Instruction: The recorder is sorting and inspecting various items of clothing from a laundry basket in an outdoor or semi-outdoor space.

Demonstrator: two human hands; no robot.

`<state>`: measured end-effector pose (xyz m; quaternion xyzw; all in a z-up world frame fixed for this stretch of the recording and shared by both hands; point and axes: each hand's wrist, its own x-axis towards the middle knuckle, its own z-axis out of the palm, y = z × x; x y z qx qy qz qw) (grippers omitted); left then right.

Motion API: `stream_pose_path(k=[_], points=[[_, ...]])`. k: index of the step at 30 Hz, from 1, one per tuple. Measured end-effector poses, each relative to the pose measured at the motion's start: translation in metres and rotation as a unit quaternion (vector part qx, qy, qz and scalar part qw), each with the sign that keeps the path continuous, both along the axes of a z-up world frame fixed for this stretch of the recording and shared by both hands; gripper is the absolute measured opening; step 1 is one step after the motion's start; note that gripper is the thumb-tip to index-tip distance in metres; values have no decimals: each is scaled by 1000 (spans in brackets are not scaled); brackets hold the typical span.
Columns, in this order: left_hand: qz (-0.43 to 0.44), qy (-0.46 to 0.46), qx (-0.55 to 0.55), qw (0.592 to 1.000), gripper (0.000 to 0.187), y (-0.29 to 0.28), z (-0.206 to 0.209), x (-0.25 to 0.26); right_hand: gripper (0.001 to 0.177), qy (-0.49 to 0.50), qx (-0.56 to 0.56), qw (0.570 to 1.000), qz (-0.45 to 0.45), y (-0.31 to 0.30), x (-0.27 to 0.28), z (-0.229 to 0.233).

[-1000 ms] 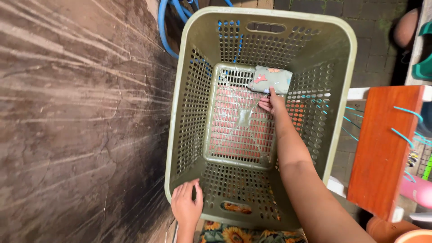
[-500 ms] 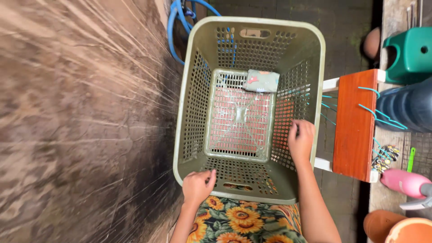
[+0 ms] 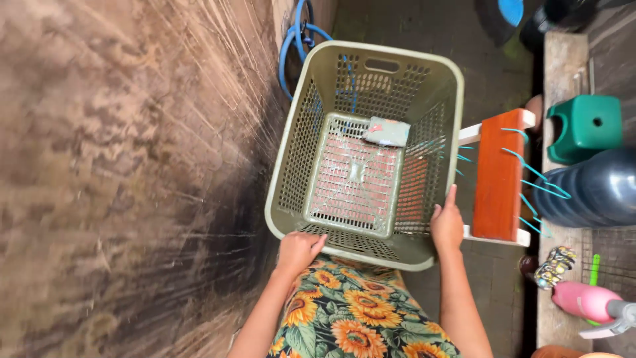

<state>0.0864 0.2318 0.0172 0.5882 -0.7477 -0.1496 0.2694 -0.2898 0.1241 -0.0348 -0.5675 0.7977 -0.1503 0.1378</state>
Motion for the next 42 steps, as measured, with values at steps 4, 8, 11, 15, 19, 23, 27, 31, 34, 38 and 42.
stream_pose_path(k=[4,8,11,15,19,23,27,31,34,38,42], points=[[11,-6,-1,1000,38,20,8,-13,80,-5,-15,1000,12,10,-13,-4],[9,-5,7,1000,36,48,8,-25,81,-18,20,1000,10,32,-14,1],[10,-1,-19,1000,35,56,4,-29,83,-44,6,999,23,40,-22,-1],[15,-2,-41,999,34,61,-4,-30,82,-61,-80,990,97,71,-26,8],[19,-22,-64,998,33,58,-8,-29,74,7,-148,979,138,128,-6,44],[3,-13,-98,995,29,55,-17,-29,41,1,-161,963,216,167,2,40],[30,12,-95,995,28,57,-18,-31,32,-40,-154,964,211,181,6,36],[40,3,-94,995,31,59,-17,-31,30,-53,-155,968,190,180,10,31],[33,-20,-71,997,31,51,-15,-30,28,-64,-152,973,159,171,15,31],[9,-43,-47,998,32,45,-33,-26,25,-87,-149,978,114,171,18,24],[27,-75,86,993,26,31,-55,-25,22,-150,-108,981,54,176,26,37]])
